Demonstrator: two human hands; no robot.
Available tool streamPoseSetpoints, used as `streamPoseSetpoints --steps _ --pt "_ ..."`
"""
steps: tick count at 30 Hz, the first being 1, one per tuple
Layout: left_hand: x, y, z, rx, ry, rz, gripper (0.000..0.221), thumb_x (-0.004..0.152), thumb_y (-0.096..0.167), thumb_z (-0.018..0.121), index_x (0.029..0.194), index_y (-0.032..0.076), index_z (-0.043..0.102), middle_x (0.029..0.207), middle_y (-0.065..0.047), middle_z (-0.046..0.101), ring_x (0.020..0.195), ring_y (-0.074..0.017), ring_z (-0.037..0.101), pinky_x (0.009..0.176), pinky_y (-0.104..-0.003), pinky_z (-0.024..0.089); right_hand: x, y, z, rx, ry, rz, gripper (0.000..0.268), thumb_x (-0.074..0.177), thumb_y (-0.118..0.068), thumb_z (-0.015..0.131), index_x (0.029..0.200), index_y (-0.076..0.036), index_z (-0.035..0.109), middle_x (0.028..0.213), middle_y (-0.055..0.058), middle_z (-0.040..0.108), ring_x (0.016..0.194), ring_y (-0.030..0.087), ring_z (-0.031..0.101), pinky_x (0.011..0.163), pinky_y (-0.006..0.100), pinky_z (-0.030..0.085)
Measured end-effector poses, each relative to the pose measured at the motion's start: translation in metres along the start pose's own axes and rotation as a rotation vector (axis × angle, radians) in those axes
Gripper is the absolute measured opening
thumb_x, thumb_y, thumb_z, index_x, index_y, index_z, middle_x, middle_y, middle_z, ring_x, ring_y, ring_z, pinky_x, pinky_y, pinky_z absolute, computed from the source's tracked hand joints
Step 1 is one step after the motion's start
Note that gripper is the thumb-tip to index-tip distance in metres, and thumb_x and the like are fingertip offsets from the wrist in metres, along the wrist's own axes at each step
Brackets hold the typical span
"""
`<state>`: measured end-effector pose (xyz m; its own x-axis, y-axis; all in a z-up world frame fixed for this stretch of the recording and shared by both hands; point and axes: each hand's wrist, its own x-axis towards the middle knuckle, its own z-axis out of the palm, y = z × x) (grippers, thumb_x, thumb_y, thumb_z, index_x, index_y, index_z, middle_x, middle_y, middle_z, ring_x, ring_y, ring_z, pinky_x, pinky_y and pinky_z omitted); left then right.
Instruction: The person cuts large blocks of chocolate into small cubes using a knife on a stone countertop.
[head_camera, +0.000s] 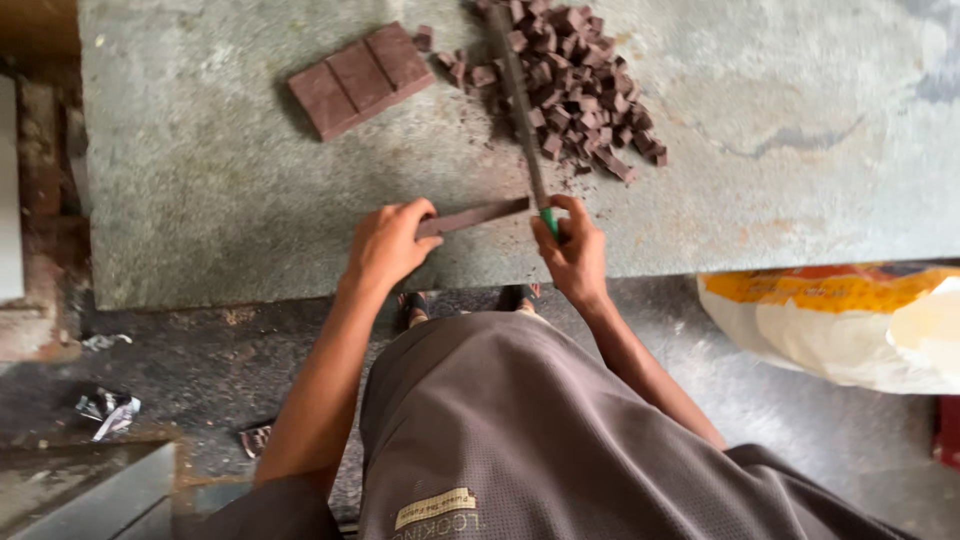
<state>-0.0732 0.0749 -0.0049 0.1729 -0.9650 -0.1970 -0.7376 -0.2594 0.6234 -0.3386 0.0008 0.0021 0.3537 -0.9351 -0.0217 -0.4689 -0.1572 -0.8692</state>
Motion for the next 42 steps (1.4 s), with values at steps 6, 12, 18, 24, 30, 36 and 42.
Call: streamPoseSetpoints --steps 6,12,18,24,30,36,42 --pt "-0.006 -0.011 0.007 -0.020 0.150 0.209 0.031 0.083 0.026 0.083 0.108 0.010 0.076 0.094 -0.013 0.077 0.082 -0.0337 0.073 0.072 -0.046 0.055 -0.011 -0.022 -0.007 -0.268 0.137 -0.106 0.031 0.104 -0.019 0.067 0.128 0.000 0.060 0.057 0.003 0.057 0.046 0.010 0.045 0.043 0.032 0.031" --pt "-0.002 -0.010 0.013 -0.032 0.137 0.078 0.026 0.093 0.030 0.077 0.110 0.011 0.076 0.088 -0.012 0.078 0.070 -0.0291 0.076 0.064 -0.045 0.056 -0.018 -0.018 -0.005 -0.314 0.101 -0.238 0.031 0.106 -0.021 0.066 0.128 0.000 0.061 0.063 0.005 0.066 0.048 0.009 0.057 0.043 0.030 0.041" --pt "0.005 -0.018 0.012 0.008 0.323 0.051 0.034 0.088 0.030 0.081 0.110 0.006 0.074 0.089 -0.015 0.077 0.072 -0.0316 0.076 0.063 -0.045 0.058 0.009 -0.008 0.000 -0.463 -0.052 -0.287 0.031 0.106 -0.026 0.063 0.126 -0.001 0.063 0.061 0.007 0.067 0.039 0.013 0.055 0.035 0.033 0.040" --pt "0.015 -0.004 -0.002 0.171 0.173 -0.019 0.026 0.083 0.024 0.083 0.102 0.009 0.073 0.086 -0.017 0.077 0.081 -0.0370 0.075 0.073 -0.048 0.059 0.020 -0.007 0.005 -0.629 -0.133 -0.429 0.030 0.108 -0.029 0.056 0.121 -0.002 0.061 0.048 0.005 0.054 0.035 0.018 0.049 0.034 0.037 0.036" --pt "0.053 0.028 0.009 0.176 0.091 -0.093 0.038 0.084 0.041 0.082 0.100 0.008 0.072 0.082 -0.016 0.076 0.076 -0.0345 0.076 0.071 -0.047 0.059 0.021 -0.002 0.020 -0.687 -0.225 -0.301 0.026 0.111 -0.027 0.047 0.114 -0.001 0.049 0.044 0.006 0.052 0.030 0.022 0.045 0.029 0.041 0.031" --pt "0.059 0.026 0.012 0.223 0.062 -0.127 0.035 0.087 0.044 0.081 0.092 0.010 0.077 0.078 -0.016 0.075 0.071 -0.0345 0.075 0.065 -0.048 0.058 0.024 -0.012 0.024 -0.701 -0.271 -0.171 0.028 0.111 -0.030 0.044 0.112 -0.002 0.044 0.050 0.015 0.057 0.035 0.030 0.053 0.033 0.046 0.038" --pt "0.054 0.016 0.030 0.231 0.189 -0.044 0.031 0.085 0.040 0.082 0.088 0.009 0.076 0.076 -0.017 0.074 0.068 -0.0352 0.074 0.062 -0.048 0.057 0.024 -0.026 0.018 -0.710 -0.385 -0.080 0.029 0.111 -0.029 0.042 0.111 0.000 0.043 0.050 0.016 0.059 0.035 0.031 0.055 0.033 0.048 0.041"
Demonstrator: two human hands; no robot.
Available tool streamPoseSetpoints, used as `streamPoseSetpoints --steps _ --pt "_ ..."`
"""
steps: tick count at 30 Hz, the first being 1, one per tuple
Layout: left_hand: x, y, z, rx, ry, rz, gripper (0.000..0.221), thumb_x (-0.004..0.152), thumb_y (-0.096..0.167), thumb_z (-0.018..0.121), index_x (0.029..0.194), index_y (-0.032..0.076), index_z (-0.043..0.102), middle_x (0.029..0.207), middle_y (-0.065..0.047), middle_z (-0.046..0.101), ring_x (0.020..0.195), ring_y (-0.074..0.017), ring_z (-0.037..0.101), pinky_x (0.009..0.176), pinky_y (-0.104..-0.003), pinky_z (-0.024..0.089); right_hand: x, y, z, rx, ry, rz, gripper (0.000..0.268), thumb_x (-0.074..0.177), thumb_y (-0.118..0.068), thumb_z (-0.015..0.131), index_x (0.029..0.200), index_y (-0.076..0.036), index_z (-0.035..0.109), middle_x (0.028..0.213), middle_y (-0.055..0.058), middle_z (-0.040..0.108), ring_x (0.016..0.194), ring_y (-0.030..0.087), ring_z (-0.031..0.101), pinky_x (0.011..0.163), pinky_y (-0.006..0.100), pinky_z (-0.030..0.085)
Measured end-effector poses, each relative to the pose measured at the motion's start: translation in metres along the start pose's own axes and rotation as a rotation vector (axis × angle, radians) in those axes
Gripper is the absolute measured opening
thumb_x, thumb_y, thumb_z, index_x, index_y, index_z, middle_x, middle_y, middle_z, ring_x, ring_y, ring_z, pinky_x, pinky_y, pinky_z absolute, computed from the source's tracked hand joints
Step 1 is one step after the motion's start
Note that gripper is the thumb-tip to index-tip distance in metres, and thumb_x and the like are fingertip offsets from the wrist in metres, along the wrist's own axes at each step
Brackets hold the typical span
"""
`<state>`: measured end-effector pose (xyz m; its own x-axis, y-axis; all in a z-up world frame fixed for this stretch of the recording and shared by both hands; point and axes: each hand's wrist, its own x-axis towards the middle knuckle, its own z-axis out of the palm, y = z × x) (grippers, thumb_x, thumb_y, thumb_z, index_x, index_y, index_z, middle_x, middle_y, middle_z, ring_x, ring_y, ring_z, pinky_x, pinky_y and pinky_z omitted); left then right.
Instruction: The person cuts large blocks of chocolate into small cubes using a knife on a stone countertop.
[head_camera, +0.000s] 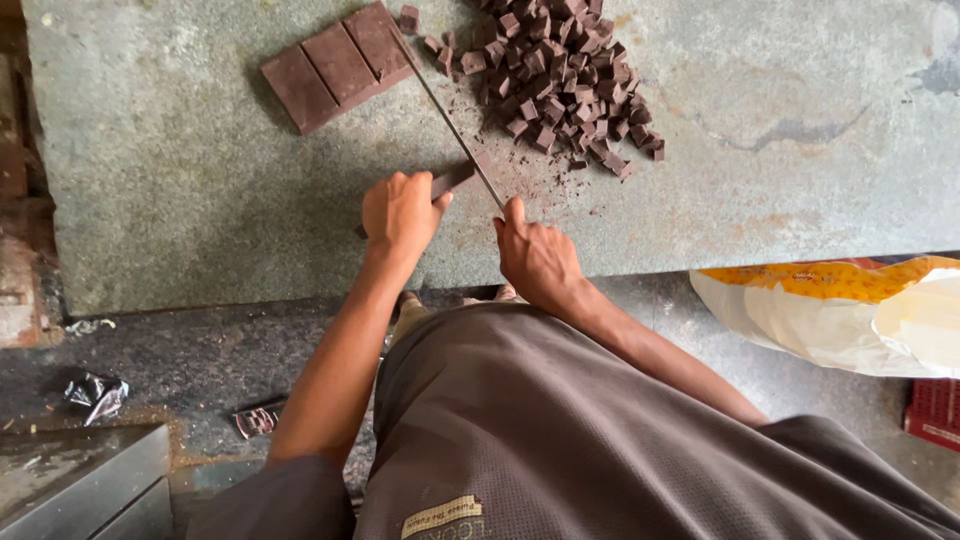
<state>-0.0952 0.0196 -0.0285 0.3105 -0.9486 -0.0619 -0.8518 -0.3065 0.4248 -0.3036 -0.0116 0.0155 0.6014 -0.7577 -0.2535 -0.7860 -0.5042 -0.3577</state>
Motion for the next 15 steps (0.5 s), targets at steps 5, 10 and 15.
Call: streamPoseSetpoints --steps 5,10,15 --pt "-0.006 -0.002 0.020 0.031 0.003 0.010 0.026 0.088 0.034 0.080 0.089 0.009 0.073 0.077 -0.016 0.075 0.066 -0.0328 0.073 0.062 -0.048 0.057 -0.004 0.000 -0.006 0.005 -0.016 -0.008 0.029 0.110 -0.029 0.043 0.109 0.000 0.044 0.049 0.012 0.056 0.034 0.026 0.050 0.031 0.045 0.037" --pt "-0.004 0.001 0.013 -0.013 -0.132 -0.052 0.022 0.094 0.029 0.075 0.095 0.008 0.072 0.078 -0.015 0.075 0.063 -0.0293 0.074 0.061 -0.045 0.058 0.004 0.005 -0.005 0.020 -0.073 -0.067 0.025 0.112 -0.022 0.040 0.111 0.002 0.045 0.047 0.004 0.050 0.032 0.017 0.042 0.025 0.038 0.030" --pt "-0.005 0.005 -0.001 -0.010 -0.054 0.017 0.019 0.090 0.029 0.077 0.089 0.010 0.072 0.077 -0.015 0.075 0.069 -0.0330 0.075 0.065 -0.046 0.058 0.012 0.009 -0.005 0.058 -0.096 -0.072 0.025 0.111 -0.023 0.041 0.112 0.002 0.046 0.047 0.004 0.049 0.031 0.017 0.040 0.025 0.039 0.027"
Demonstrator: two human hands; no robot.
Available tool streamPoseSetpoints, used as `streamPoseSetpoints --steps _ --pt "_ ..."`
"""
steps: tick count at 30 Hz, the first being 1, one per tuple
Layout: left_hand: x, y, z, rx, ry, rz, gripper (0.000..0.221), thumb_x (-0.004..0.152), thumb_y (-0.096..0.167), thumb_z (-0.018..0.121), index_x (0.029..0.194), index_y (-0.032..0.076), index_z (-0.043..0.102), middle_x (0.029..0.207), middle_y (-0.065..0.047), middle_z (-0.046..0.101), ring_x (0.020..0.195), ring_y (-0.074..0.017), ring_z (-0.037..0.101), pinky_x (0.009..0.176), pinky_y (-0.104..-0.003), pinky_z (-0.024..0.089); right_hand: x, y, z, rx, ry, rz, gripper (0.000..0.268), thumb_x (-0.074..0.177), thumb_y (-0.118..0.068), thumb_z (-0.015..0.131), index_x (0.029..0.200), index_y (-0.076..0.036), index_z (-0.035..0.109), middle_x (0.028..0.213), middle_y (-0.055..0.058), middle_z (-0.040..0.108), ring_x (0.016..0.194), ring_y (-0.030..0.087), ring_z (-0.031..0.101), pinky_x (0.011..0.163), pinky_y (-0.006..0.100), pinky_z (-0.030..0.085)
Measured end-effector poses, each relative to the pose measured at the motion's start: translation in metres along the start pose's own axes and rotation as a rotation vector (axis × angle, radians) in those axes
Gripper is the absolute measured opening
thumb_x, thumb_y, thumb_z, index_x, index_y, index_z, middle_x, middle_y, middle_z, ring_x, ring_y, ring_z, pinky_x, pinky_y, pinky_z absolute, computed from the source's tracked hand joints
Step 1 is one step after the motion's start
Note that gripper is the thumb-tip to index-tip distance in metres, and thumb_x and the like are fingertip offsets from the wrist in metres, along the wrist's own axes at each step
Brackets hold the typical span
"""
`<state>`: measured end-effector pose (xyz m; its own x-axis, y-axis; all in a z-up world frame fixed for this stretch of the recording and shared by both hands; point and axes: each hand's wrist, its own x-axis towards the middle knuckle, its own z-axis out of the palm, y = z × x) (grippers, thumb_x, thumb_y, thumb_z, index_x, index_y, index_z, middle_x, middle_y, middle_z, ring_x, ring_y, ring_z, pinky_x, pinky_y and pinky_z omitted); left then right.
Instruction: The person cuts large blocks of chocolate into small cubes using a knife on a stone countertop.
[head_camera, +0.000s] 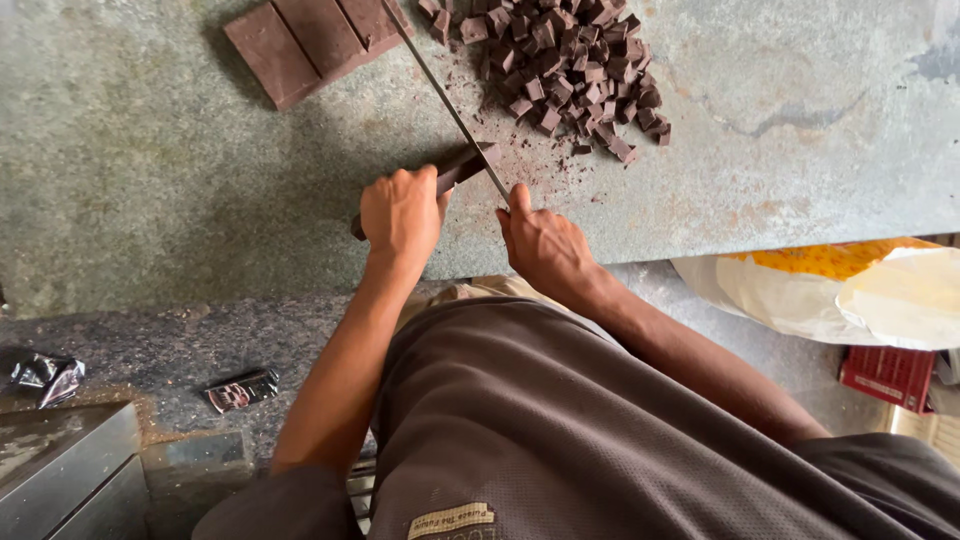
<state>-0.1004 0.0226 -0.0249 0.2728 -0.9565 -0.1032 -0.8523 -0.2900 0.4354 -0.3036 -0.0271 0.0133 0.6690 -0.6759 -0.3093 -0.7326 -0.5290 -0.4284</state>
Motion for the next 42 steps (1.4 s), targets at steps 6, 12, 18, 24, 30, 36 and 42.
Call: streamPoseSetpoints --steps 6,12,18,24,30,36,42 --pt "-0.003 0.001 -0.001 -0.004 0.007 0.002 0.016 0.086 0.025 0.078 0.090 0.010 0.072 0.078 -0.015 0.075 0.073 -0.0355 0.075 0.064 -0.047 0.058 0.008 0.006 0.013 0.006 -0.010 0.036 0.026 0.112 -0.025 0.042 0.111 0.001 0.043 0.048 0.004 0.047 0.031 0.017 0.039 0.025 0.039 0.027" --pt "0.001 0.000 -0.004 0.006 -0.010 -0.020 0.017 0.089 0.027 0.076 0.087 0.010 0.071 0.076 -0.017 0.074 0.071 -0.0368 0.074 0.064 -0.049 0.057 0.020 0.014 0.035 -0.026 -0.031 0.045 0.024 0.115 -0.024 0.040 0.114 -0.001 0.041 0.049 0.005 0.048 0.032 0.017 0.039 0.025 0.038 0.028" --pt "0.001 -0.001 -0.008 0.001 0.012 -0.003 0.020 0.091 0.029 0.076 0.086 0.011 0.070 0.073 -0.016 0.073 0.068 -0.0370 0.073 0.061 -0.050 0.056 0.036 0.024 0.047 0.061 0.000 0.063 0.027 0.111 -0.028 0.043 0.117 -0.002 0.041 0.049 0.006 0.049 0.032 0.018 0.040 0.028 0.038 0.028" --pt "-0.003 0.003 -0.003 0.065 0.023 -0.015 0.025 0.089 0.037 0.078 0.088 0.012 0.071 0.071 -0.015 0.072 0.067 -0.0386 0.072 0.060 -0.050 0.055 0.052 0.037 0.074 -0.029 -0.078 0.076 0.030 0.114 -0.027 0.038 0.125 0.001 0.039 0.050 0.007 0.052 0.034 0.022 0.046 0.027 0.041 0.033" --pt "0.004 0.005 -0.015 0.073 0.008 -0.024 0.030 0.089 0.041 0.079 0.083 0.013 0.073 0.071 -0.016 0.072 0.069 -0.0406 0.071 0.062 -0.051 0.055 0.054 0.039 0.078 -0.048 0.052 0.009 0.040 0.111 -0.033 0.041 0.129 0.002 0.037 0.053 0.011 0.057 0.036 0.024 0.049 0.032 0.044 0.035" --pt "0.026 -0.009 -0.032 -0.040 -0.084 -0.053 0.035 0.078 0.047 0.084 0.087 0.013 0.079 0.077 -0.018 0.074 0.074 -0.0409 0.071 0.065 -0.052 0.055 0.065 0.028 0.073 -0.025 -0.020 0.091 0.035 0.113 -0.033 0.037 0.127 -0.001 0.038 0.056 0.012 0.061 0.038 0.027 0.054 0.031 0.045 0.039" --pt "0.063 -0.040 -0.040 -0.224 -0.276 -0.049 0.044 0.070 0.047 0.089 0.088 0.008 0.080 0.083 -0.015 0.077 0.077 -0.0326 0.074 0.070 -0.045 0.056 0.073 0.029 0.071 0.079 0.033 0.111 0.031 0.113 -0.036 0.037 0.120 -0.006 0.041 0.059 0.014 0.061 0.043 0.032 0.054 0.037 0.047 0.039"
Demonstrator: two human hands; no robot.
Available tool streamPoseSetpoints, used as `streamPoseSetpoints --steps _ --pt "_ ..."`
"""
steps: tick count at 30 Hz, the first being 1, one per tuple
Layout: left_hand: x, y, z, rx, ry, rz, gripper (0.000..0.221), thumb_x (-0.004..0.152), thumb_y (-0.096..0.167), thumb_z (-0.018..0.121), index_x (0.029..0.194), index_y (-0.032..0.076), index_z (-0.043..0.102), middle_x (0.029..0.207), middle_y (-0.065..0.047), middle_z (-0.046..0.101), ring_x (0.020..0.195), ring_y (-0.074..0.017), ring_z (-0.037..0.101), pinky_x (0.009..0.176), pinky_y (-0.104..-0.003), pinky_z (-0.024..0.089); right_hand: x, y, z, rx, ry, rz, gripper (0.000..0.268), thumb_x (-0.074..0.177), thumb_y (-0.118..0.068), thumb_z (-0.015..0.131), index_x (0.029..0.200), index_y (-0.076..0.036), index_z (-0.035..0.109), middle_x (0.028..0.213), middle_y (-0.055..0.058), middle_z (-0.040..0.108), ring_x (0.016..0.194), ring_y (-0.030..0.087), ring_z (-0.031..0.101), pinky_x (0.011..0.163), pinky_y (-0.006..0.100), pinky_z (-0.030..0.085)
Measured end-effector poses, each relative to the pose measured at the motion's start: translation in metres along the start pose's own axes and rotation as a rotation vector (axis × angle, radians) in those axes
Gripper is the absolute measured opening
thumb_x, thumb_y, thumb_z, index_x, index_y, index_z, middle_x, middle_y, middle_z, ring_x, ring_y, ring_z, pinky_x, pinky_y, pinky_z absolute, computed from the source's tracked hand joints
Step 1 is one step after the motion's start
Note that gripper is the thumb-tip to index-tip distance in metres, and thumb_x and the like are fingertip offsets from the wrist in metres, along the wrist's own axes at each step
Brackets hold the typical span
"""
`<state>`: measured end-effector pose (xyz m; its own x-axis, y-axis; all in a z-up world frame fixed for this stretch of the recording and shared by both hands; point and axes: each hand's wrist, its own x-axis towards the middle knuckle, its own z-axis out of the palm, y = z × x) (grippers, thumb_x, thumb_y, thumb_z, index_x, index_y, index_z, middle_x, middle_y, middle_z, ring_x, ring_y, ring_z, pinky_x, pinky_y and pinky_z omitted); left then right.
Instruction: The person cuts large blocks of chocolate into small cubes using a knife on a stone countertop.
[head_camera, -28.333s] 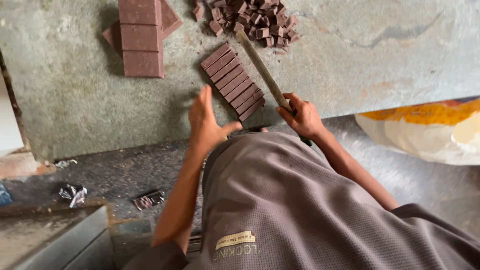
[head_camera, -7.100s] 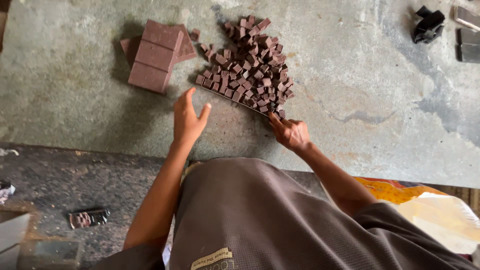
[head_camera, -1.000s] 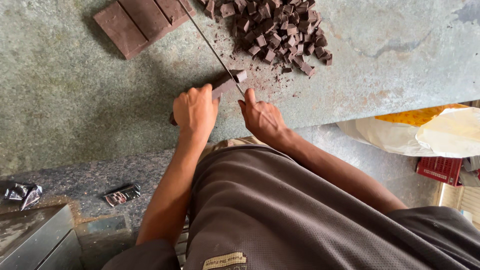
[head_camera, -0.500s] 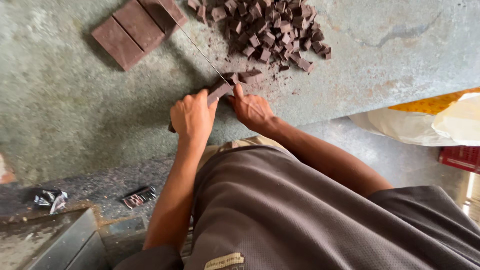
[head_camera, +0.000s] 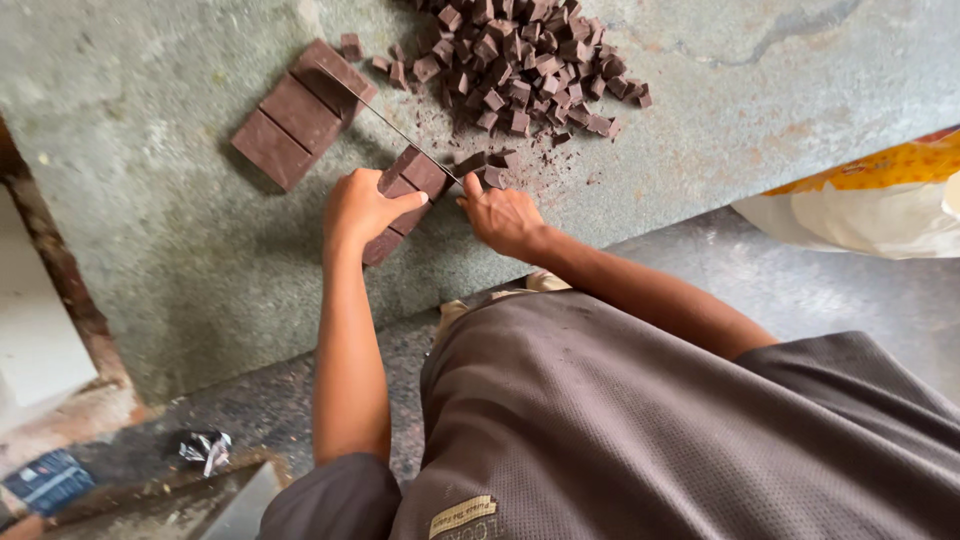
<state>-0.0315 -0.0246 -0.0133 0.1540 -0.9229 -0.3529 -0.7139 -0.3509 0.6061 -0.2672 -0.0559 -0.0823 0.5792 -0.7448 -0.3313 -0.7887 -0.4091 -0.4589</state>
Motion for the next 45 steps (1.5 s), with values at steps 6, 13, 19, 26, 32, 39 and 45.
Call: streamPoseSetpoints --steps 6,13,19,26,32,39,45 --pt "0.014 -0.020 -0.005 -0.347 -0.103 0.032 0.037 0.072 0.038 0.088 0.091 0.008 0.079 0.082 -0.007 0.079 0.074 -0.0176 0.071 0.068 -0.038 0.055 -0.009 0.015 0.001 0.098 0.141 -0.077 0.034 0.110 -0.037 0.043 0.118 -0.004 0.042 0.061 0.022 0.065 0.050 0.043 0.061 0.046 0.056 0.044" --pt "-0.015 0.008 0.022 0.034 0.123 -0.131 0.041 0.072 0.044 0.089 0.089 0.008 0.079 0.083 -0.016 0.076 0.077 -0.0363 0.073 0.069 -0.048 0.055 -0.038 -0.043 -0.065 0.034 0.167 -0.038 0.038 0.110 -0.040 0.043 0.120 -0.004 0.045 0.056 0.021 0.062 0.047 0.043 0.061 0.047 0.055 0.046" --pt "-0.032 0.031 0.033 0.150 0.296 -0.137 0.038 0.073 0.042 0.087 0.089 0.008 0.079 0.083 -0.020 0.075 0.082 -0.0417 0.072 0.073 -0.052 0.057 -0.052 -0.070 -0.087 -0.082 0.152 -0.177 0.043 0.108 -0.035 0.042 0.128 0.003 0.043 0.050 0.015 0.058 0.035 0.034 0.055 0.034 0.050 0.039" --pt "-0.043 0.036 0.038 0.189 0.327 -0.129 0.032 0.081 0.038 0.084 0.086 0.008 0.079 0.082 -0.020 0.075 0.083 -0.0415 0.074 0.073 -0.051 0.058 -0.050 -0.064 -0.086 -0.154 -0.035 -0.037 0.036 0.112 -0.036 0.039 0.118 0.000 0.045 0.049 0.012 0.057 0.034 0.030 0.052 0.032 0.047 0.037" --pt "-0.038 0.036 0.032 0.170 0.311 -0.145 0.032 0.078 0.039 0.086 0.086 0.008 0.079 0.080 -0.020 0.075 0.079 -0.0408 0.074 0.069 -0.051 0.058 -0.046 -0.048 -0.088 -0.146 -0.075 -0.044 0.038 0.113 -0.040 0.034 0.121 -0.005 0.046 0.050 0.004 0.047 0.034 0.020 0.038 0.030 0.042 0.031" --pt "-0.012 -0.003 -0.003 -0.034 0.172 -0.089 0.048 0.071 0.042 0.090 0.091 0.004 0.070 0.084 -0.014 0.076 0.072 -0.0277 0.074 0.065 -0.045 0.057 -0.058 -0.015 -0.080 0.103 0.010 0.058 0.033 0.112 -0.040 0.042 0.108 -0.007 0.046 0.052 0.004 0.046 0.036 0.018 0.037 0.032 0.039 0.032" --pt "-0.026 -0.050 -0.011 -0.318 0.250 0.069 0.045 0.075 0.039 0.092 0.094 0.003 0.072 0.088 -0.012 0.078 0.081 -0.0246 0.078 0.071 -0.039 0.058 -0.087 -0.004 -0.080 0.147 0.185 0.050 0.030 0.109 -0.035 0.052 0.108 -0.005 0.047 0.052 0.015 0.056 0.043 0.036 0.055 0.042 0.051 0.042"
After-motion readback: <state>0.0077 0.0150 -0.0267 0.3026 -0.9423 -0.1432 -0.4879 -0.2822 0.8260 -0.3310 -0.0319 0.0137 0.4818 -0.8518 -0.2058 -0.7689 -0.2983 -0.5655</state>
